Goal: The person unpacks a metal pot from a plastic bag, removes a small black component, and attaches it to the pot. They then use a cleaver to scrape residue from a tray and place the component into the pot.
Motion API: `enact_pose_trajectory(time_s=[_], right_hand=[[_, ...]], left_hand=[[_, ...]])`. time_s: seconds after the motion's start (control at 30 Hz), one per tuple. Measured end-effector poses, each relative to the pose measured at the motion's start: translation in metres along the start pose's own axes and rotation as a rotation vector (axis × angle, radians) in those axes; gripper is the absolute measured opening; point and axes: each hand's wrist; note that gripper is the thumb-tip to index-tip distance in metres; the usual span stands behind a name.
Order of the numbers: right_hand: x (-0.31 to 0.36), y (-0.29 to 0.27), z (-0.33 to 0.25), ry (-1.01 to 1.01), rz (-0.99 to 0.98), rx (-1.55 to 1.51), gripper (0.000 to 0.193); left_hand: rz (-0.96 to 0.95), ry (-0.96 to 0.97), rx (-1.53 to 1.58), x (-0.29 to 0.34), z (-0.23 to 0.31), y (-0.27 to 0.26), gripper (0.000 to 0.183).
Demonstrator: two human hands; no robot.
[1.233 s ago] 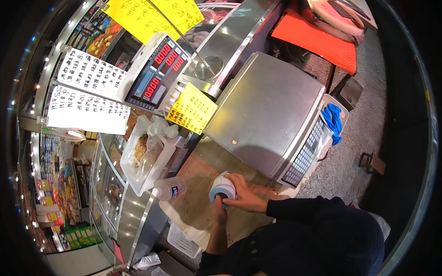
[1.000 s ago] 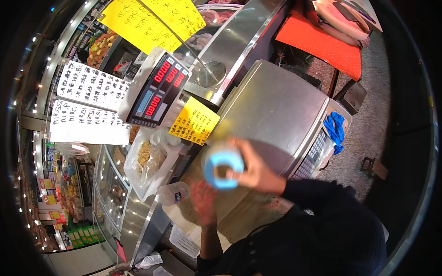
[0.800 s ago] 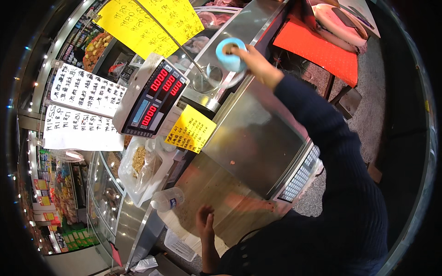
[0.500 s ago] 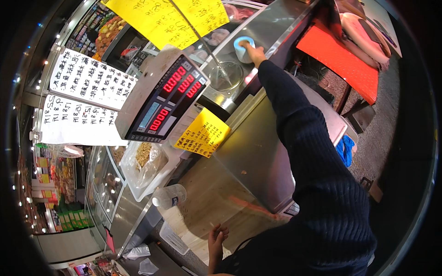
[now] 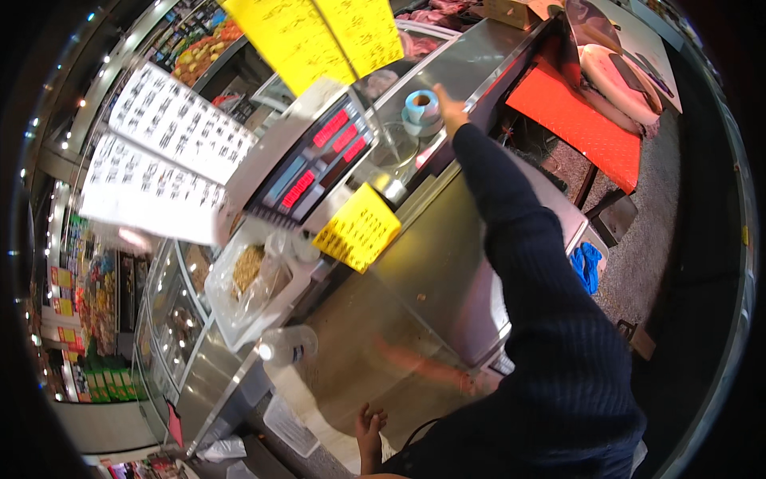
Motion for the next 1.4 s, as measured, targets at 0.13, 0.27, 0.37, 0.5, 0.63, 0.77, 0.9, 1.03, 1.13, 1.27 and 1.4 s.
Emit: enact_pose_trajectory(time_s=[0.13, 0.27, 0.37, 0.5, 0.63, 0.77, 0.9, 1.03, 1.13, 1.27, 1.4], right_hand=[[0.094, -0.033, -0.070, -0.313, 0.019, -0.534, 0.027], [0.284, -0.054, -0.098, -0.613, -0.272, -0.526, 0.026], [0.450, -0.041, -0.038, -0.544, -0.602, -0.216, 0.025], [0.675, -0.018, 0.081, -0.146, -1.409, 0.510, 0.035], [0.889, -0.061, 0.115, -0.825, -2.295, 0.306, 0.053], [1.075, -0.106, 0.076, -0.884, -2.833, 0.105, 0.068], [1.213, -0.143, 0.054, -0.705, -2.825, -0.599, 0.057], [1.318, -0.151, 0.131, -0.913, -2.807, -0.966, 0.049], [1.367, -0.113, 0.232, -1.455, -2.839, -0.460, 0.050], [1.411, 0.007, 0.353, -1.415, -2.933, 1.084, 0.052], [1.471, 0.114, 0.420, -1.191, -3.078, 1.183, 0.050]], left_hand=[[0.060, 0.048, 0.041, 0.028, -0.032, -0.025, 0.044], [0.123, 0.119, 0.150, 0.069, -0.065, -0.040, 0.036], [0.169, 0.170, 0.230, 0.119, -0.088, -0.052, 0.033], [0.228, 0.273, 0.107, 0.206, -0.149, -0.073, 0.033], [0.564, 0.150, 0.270, 0.335, -0.260, -0.110, 0.033], [0.976, 0.078, 0.591, 0.461, -0.374, -0.119, 0.033], [1.116, 0.224, 1.158, 0.510, -0.427, -0.139, 0.045], [0.955, 1.137, 1.669, 0.529, -0.433, -0.196, 0.053], [0.943, 1.050, 1.867, 0.575, -0.439, -0.261, 0.054], [1.225, 1.461, 1.674, 0.671, -0.484, -0.343, 0.041], [1.965, 0.736, 1.578, 0.745, -0.541, -0.384, 0.032]])
Point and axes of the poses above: each hand's wrist, its own x-axis away from the middle knuckle, its own y-axis out of the palm, z = x × y, and after that the axes turned 2 degrees about -z, right-handed
